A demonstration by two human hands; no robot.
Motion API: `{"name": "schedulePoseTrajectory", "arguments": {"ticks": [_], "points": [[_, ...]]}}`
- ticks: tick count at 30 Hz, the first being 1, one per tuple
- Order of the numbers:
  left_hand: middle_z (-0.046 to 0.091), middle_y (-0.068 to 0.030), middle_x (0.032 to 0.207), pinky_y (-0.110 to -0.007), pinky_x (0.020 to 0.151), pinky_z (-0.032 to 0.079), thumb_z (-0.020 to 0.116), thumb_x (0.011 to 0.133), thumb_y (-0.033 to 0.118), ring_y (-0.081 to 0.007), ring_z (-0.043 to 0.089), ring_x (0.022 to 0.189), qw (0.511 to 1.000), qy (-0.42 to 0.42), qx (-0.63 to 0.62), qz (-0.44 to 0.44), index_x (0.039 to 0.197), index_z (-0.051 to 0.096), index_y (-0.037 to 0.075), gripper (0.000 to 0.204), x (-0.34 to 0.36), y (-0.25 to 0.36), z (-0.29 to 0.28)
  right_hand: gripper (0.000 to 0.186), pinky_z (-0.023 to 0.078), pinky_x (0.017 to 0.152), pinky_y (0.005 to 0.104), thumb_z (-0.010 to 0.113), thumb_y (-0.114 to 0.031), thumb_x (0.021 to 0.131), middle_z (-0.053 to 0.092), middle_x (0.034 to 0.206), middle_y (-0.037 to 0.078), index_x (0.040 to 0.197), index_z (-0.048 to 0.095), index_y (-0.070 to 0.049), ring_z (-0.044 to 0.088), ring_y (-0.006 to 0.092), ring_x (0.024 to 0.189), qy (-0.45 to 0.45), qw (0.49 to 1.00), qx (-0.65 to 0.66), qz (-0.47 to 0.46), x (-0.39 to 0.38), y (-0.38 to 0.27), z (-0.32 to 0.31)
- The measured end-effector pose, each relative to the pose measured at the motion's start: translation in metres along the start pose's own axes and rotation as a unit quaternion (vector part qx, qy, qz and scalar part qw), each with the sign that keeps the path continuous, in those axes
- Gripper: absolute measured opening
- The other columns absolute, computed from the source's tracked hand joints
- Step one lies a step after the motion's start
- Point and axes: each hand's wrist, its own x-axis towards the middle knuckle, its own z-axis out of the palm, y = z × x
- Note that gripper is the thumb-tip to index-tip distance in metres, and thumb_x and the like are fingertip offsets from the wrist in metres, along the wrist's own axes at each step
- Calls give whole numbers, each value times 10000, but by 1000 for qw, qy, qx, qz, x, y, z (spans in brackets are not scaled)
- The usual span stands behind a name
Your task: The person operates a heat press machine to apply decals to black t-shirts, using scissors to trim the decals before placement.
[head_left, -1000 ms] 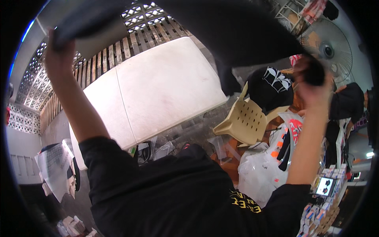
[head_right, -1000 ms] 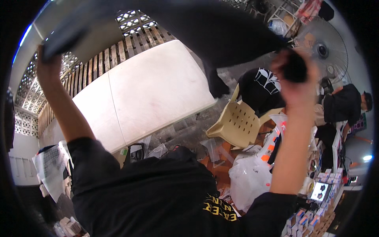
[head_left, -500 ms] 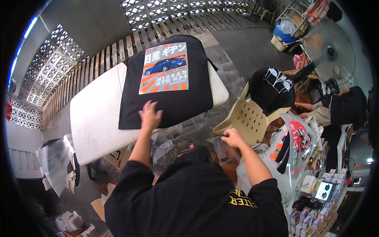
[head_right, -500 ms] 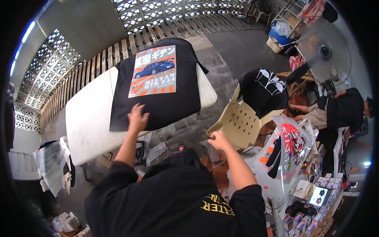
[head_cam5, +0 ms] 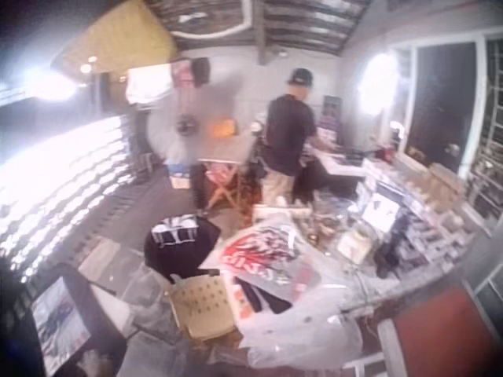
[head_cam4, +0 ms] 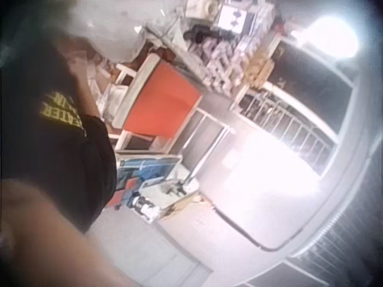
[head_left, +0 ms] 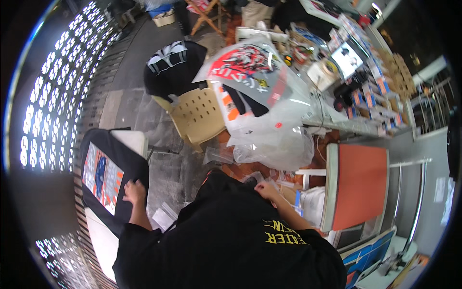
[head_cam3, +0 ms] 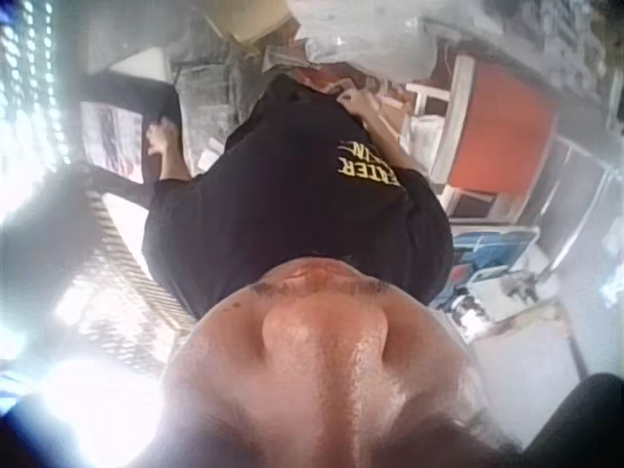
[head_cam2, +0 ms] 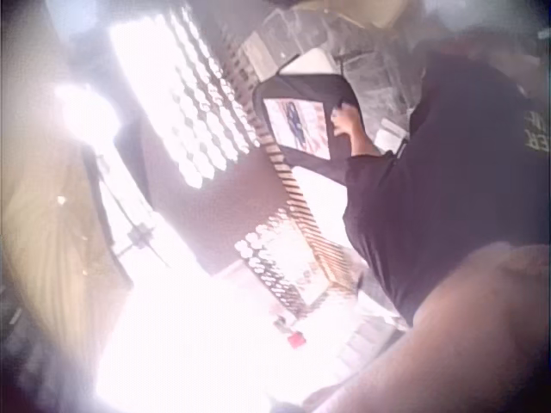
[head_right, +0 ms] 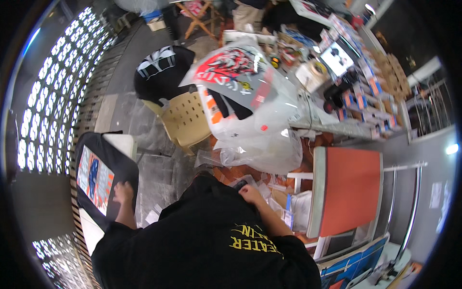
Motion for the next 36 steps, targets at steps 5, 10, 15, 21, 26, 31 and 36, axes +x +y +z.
{"name": "schedulePoseTrajectory", "arguments": {"ticks": [5,10,15,21,26,31,36], "points": [[406,-220,1467,-569,1175,176,657,827,153,-392,299,1416,822,-32,-199,533,1302,543,24,505,-77,276,12,261,526,834,376,675,-250,895,715,971,125,1077,699,-64,675,273,912,42,995,60,69,-20,71,52],[392,-153,1464,-603,1180,156,631,801,86,-376,269,1435,625,169,-85,757,1381,481,91,600,-127,471,-41,316,521,810,341,692,-294,879,707,930,119,1034,679,-20,672,222,891,64,988,94,102,-12,-33,-53],[623,-98,1217,-467,1074,407,544,875,101,-276,580,1190,539,139,-17,830,1302,529,88,427,-95,546,-55,277,519,779,334,675,-268,889,709,909,110,1018,673,-23,670,201,847,146,975,162,39,35,-105,-114],[702,-179,985,-478,766,558,480,887,66,-365,688,899,565,25,-42,824,1279,598,164,421,-89,617,-164,258,506,703,346,665,-238,891,689,862,52,1048,663,-34,638,185,754,173,923,344,29,153,-139,-159],[705,-180,957,-480,789,550,490,892,77,-369,683,901,547,79,-126,824,1262,616,153,398,-64,657,-200,327,505,730,312,697,-189,885,656,1025,74,1149,609,-18,632,175,839,237,745,584,220,211,-178,-204],[706,-137,1029,-477,790,543,509,893,73,-343,679,925,538,70,-105,833,1290,589,150,413,-46,655,-195,446,518,898,348,738,-110,841,667,1133,104,1235,582,28,654,204,1005,231,720,654,-6,178,-221,-225],[688,-93,1133,-406,752,559,507,878,38,-271,689,947,529,-9,-49,847,1288,573,134,426,-39,597,-155,324,507,839,305,745,-53,799,689,962,40,1105,665,19,627,133,889,340,867,363,41,-12,-245,-271]]}}
